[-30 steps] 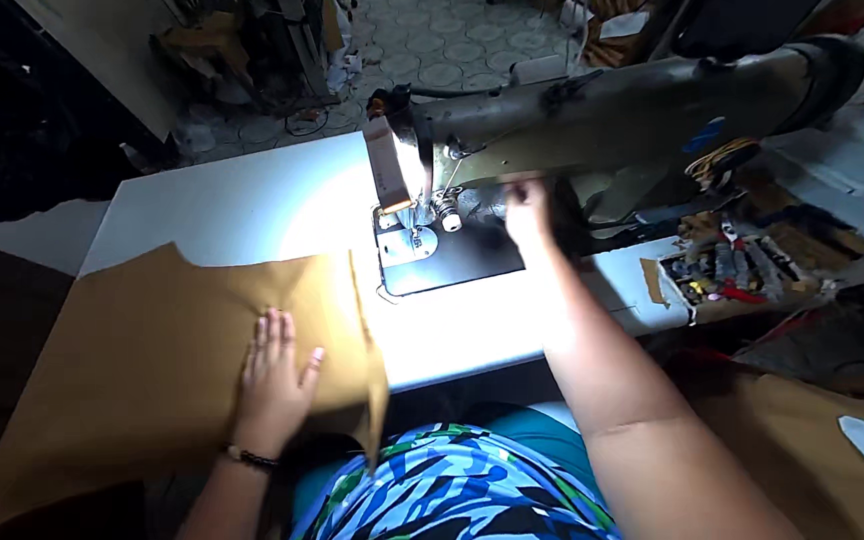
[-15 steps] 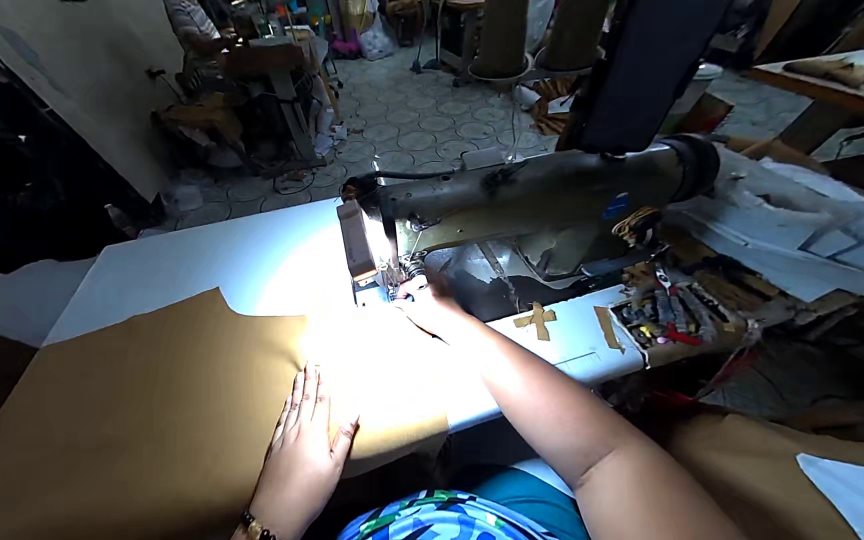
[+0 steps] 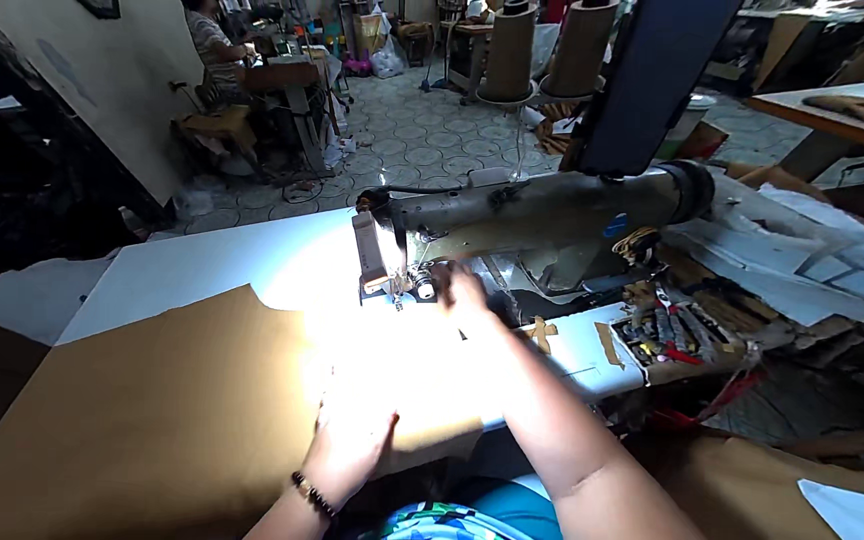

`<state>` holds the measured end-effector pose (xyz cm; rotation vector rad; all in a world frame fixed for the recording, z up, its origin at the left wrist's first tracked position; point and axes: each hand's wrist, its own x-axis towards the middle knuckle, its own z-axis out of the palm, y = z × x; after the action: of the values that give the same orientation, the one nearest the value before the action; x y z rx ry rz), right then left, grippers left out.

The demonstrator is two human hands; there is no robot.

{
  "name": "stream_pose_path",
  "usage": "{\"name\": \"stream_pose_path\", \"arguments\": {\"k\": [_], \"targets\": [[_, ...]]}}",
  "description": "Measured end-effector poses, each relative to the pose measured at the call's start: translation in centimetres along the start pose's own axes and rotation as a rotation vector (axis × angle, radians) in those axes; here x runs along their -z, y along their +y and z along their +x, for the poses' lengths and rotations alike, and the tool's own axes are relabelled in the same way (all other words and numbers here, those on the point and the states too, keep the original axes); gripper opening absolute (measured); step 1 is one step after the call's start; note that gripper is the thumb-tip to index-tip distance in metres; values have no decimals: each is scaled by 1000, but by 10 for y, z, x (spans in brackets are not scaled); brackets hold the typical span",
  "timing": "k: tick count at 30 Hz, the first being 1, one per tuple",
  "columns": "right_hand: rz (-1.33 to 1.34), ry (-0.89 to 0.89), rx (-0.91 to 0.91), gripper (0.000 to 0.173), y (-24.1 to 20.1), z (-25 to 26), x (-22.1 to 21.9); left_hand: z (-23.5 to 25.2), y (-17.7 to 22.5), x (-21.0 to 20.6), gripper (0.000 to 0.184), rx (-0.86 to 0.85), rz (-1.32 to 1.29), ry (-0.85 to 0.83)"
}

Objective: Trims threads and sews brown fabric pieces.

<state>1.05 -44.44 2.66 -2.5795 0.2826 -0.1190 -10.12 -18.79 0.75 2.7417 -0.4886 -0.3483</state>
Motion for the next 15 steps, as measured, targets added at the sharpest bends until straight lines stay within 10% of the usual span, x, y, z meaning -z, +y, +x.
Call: {"name": "stream_pose_path", "arguments": {"k": [5, 11, 15], "targets": [[-108, -102, 273, 32, -10, -53, 39, 24, 38, 0, 82, -84, -211, -98], [-251, -353, 253, 71, 23, -99, 12, 30, 37, 25, 51, -165, -417, -92], [-256, -307, 210, 70, 34, -96, 16, 44, -2, 52, 51, -248, 10, -207]]}}
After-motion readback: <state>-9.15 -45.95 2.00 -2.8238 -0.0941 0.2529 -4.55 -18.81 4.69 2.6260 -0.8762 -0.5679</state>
